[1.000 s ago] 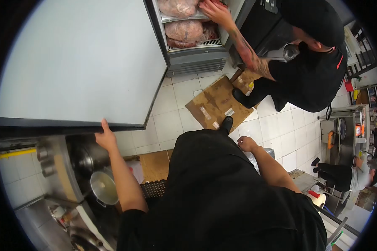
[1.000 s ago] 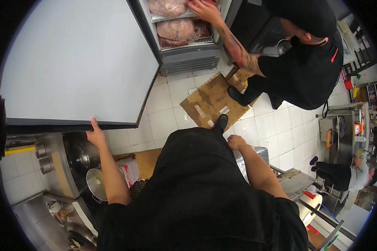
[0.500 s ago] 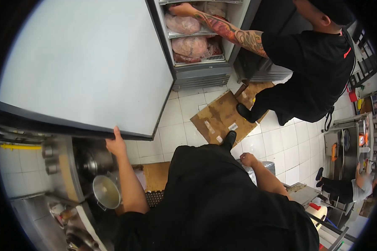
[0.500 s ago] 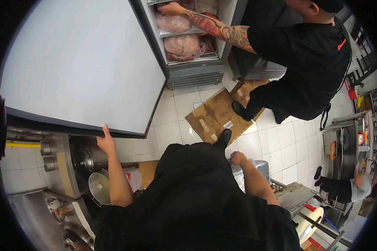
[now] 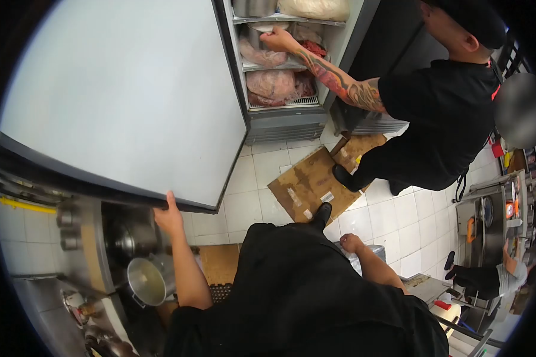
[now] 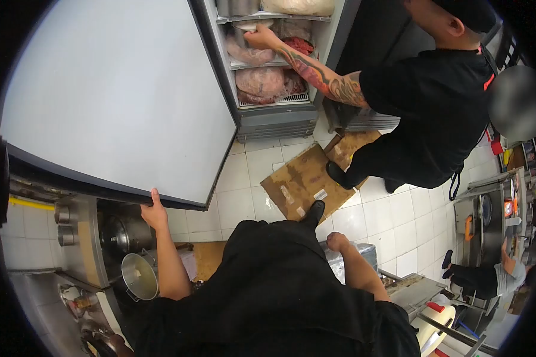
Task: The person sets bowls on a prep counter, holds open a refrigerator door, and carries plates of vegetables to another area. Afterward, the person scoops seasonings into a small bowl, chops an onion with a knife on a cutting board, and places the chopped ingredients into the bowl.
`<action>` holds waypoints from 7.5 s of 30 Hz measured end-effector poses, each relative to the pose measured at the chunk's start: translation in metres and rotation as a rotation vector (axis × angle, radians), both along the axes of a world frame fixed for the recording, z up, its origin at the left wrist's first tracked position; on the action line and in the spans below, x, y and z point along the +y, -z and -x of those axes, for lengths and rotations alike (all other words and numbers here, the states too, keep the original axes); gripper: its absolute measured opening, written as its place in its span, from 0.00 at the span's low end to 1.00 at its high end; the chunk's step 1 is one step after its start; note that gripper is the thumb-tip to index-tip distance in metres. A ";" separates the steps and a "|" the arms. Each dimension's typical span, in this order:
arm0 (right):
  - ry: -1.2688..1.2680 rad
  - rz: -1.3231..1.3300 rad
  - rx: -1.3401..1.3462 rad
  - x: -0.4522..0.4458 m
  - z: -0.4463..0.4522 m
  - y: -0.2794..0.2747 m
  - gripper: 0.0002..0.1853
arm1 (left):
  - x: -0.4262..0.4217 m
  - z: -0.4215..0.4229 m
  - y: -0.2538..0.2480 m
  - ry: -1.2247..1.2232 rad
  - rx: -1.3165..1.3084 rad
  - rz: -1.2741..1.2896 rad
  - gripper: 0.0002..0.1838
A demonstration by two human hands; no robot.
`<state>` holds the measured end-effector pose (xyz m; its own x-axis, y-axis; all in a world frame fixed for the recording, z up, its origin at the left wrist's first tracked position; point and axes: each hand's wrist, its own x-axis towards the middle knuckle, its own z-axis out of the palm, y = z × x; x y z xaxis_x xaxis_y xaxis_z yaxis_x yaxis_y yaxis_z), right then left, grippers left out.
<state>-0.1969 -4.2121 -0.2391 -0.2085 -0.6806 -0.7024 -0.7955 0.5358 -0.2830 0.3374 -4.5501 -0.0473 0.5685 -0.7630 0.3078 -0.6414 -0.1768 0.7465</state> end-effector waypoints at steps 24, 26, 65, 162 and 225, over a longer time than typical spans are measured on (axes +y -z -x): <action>0.057 0.026 -0.052 -0.023 0.011 -0.008 0.15 | 0.006 0.020 0.004 -0.020 0.034 0.056 0.32; -0.039 0.053 -0.053 -0.015 0.021 0.007 0.16 | 0.005 0.021 0.015 -0.044 0.035 0.094 0.35; 0.112 -0.087 -0.087 0.048 -0.014 0.048 0.15 | 0.032 0.050 0.026 0.180 0.121 0.004 0.25; 0.424 0.066 -0.091 0.122 -0.147 0.011 0.19 | 0.023 -0.001 -0.001 0.226 -0.023 -0.215 0.35; 2.263 2.291 -0.805 0.494 0.219 -0.279 0.21 | 0.033 0.150 0.143 1.283 -0.333 -1.270 0.28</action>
<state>-0.4158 -3.7180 0.0400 -0.8219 0.3511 -0.4486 -0.1316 -0.8833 -0.4500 0.1869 -4.5168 -0.1906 -0.4411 -0.4615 -0.7697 -0.8968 0.1941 0.3976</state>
